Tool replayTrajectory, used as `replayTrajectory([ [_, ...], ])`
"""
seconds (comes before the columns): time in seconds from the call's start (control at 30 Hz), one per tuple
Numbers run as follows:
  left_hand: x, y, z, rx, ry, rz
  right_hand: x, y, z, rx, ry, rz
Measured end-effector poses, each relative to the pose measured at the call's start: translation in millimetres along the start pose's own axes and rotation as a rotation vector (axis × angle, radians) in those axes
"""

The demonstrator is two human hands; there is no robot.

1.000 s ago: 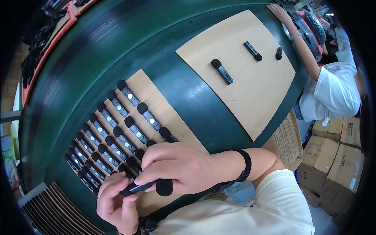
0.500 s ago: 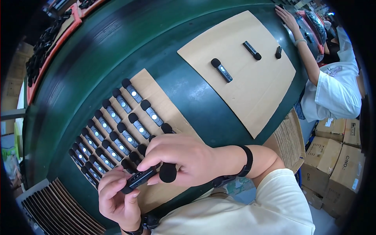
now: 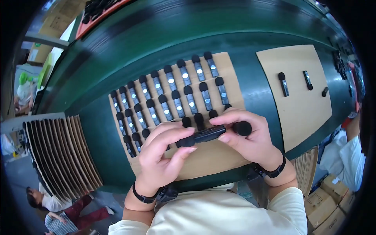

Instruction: The person picks up a microphone from the conveyor belt, turns it over to inspect it, and places it onto a cardboard sheet, repeating this process for several units.

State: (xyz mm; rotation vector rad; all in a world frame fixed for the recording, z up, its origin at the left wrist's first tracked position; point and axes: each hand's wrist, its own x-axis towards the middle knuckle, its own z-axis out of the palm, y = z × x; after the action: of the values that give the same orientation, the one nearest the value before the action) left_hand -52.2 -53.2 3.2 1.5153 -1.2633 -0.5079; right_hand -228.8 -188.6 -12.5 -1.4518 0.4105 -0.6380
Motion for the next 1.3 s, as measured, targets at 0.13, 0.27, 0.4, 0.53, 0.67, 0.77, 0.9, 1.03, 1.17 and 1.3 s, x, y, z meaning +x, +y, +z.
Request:
replayTrajectory([
  [0.13, -1, 0, -1, -0.034, -0.010, 0.000, 0, 4, 3, -0.125, -0.029, -0.146],
  [0.27, 1, -1, 1, -0.099, -0.017, -0.055, 5, 2, 2, -0.247, -0.100, -0.241],
  [0.4, 5, -3, 3, -0.056, -0.056, 0.012, 3, 2, 2, -0.276, -0.084, -0.274],
  [0.53, 8, -6, 2, -0.062, -0.083, 0.078, 4, 4, 2, -0.262, -0.079, -0.290],
  [0.67, 10, -7, 3, -0.084, -0.088, 0.093, 1, -1, 6, -0.164, -0.005, -0.144],
  [0.77, 12, -7, 4, -0.102, -0.086, 0.107, 0, 4, 4, -0.167, -0.003, -0.169],
  [0.9, 15, 2, 8, -0.024, -0.073, 0.093, 4, 5, -3, -0.284, -0.086, -0.307],
  [1.03, 15, -4, 13, -0.080, -0.149, 0.086, 2, 2, -1, -0.314, -0.139, -0.367],
  [1.17, 11, 1, 5, 0.068, -0.168, 0.093, 2, -1, 4, -0.249, -0.138, -0.304],
  [1.3, -4, -1, -14, 0.105, -0.173, 0.082, -1, 4, 14, -0.105, -0.033, -0.168],
])
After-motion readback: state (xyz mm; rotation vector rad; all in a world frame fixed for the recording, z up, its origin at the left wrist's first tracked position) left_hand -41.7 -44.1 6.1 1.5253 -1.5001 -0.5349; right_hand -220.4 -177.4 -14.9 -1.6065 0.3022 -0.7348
